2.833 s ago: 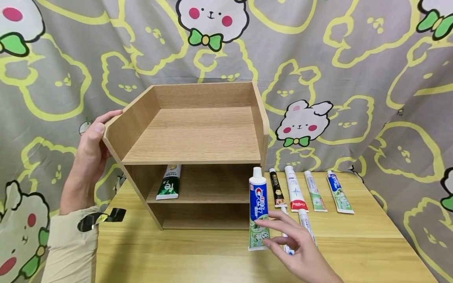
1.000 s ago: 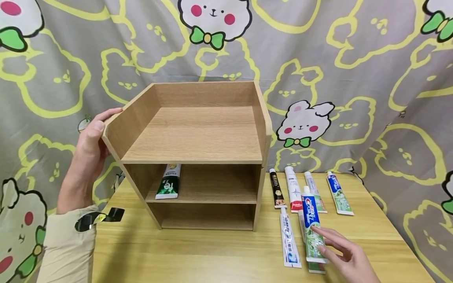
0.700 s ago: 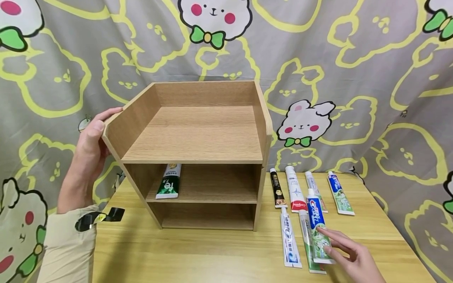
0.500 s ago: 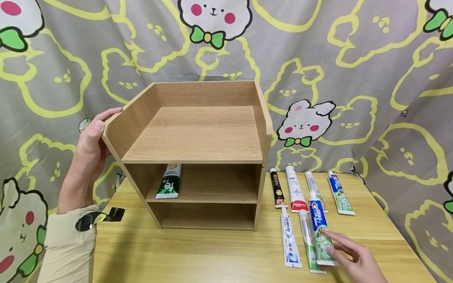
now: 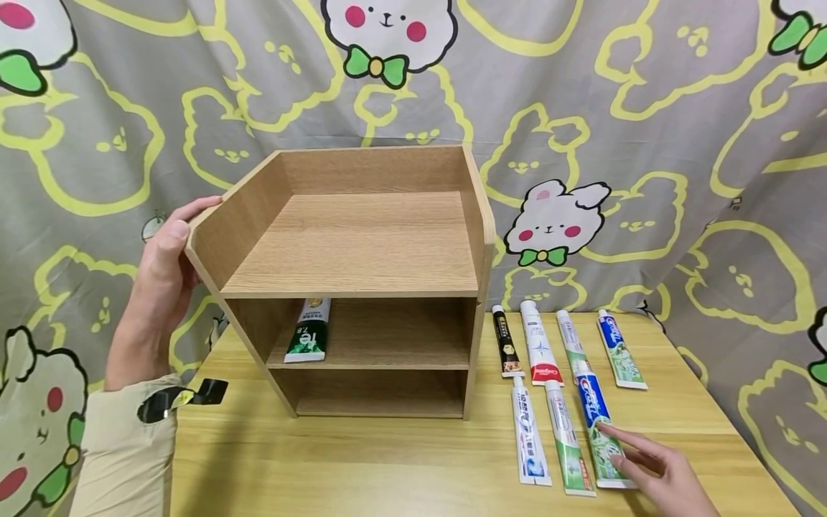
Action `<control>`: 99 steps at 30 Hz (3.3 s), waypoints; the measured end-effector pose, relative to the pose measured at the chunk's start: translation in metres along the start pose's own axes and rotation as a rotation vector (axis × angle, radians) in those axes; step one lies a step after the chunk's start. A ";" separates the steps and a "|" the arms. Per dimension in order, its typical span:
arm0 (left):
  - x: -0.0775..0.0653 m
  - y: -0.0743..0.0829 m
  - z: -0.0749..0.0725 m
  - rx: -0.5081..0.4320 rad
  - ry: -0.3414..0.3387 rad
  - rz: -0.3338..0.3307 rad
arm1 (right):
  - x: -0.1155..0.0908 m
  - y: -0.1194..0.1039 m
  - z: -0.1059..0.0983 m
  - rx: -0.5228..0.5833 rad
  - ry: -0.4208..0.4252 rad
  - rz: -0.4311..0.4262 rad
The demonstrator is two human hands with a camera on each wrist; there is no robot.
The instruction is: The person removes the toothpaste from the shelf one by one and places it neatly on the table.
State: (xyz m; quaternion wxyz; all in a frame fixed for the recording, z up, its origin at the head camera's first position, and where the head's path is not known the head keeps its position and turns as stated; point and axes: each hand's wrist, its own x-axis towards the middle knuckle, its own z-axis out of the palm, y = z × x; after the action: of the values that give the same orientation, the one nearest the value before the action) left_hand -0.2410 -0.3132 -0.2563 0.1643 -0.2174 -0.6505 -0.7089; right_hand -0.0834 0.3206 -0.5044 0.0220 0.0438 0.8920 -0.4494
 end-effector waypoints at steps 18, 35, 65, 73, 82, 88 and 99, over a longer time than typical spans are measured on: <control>0.001 -0.001 -0.003 0.012 -0.049 0.022 | 0.004 0.008 -0.015 -0.062 -0.121 0.070; -0.001 -0.001 -0.002 0.007 -0.009 0.006 | 0.004 0.006 -0.017 -0.109 -0.172 0.137; 0.000 0.000 -0.001 -0.001 -0.002 0.004 | -0.002 0.020 -0.026 -0.069 -0.083 0.100; -0.001 0.000 0.000 0.014 -0.006 0.005 | -0.004 0.012 -0.024 -0.122 0.023 0.075; 0.000 -0.001 -0.004 0.029 -0.052 0.027 | -0.010 -0.008 -0.012 -0.132 0.182 -0.056; 0.000 -0.001 -0.001 0.019 -0.009 0.015 | -0.012 -0.026 -0.002 -0.118 0.228 -0.102; 0.000 -0.001 -0.001 0.021 -0.016 0.025 | -0.009 -0.059 0.013 -0.091 0.240 -0.313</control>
State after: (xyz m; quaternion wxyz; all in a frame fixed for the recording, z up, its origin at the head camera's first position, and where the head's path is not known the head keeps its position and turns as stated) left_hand -0.2419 -0.3138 -0.2574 0.1702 -0.2296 -0.6566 -0.6980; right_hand -0.0797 0.2746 -0.4648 -0.1528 -0.0433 0.9035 -0.3980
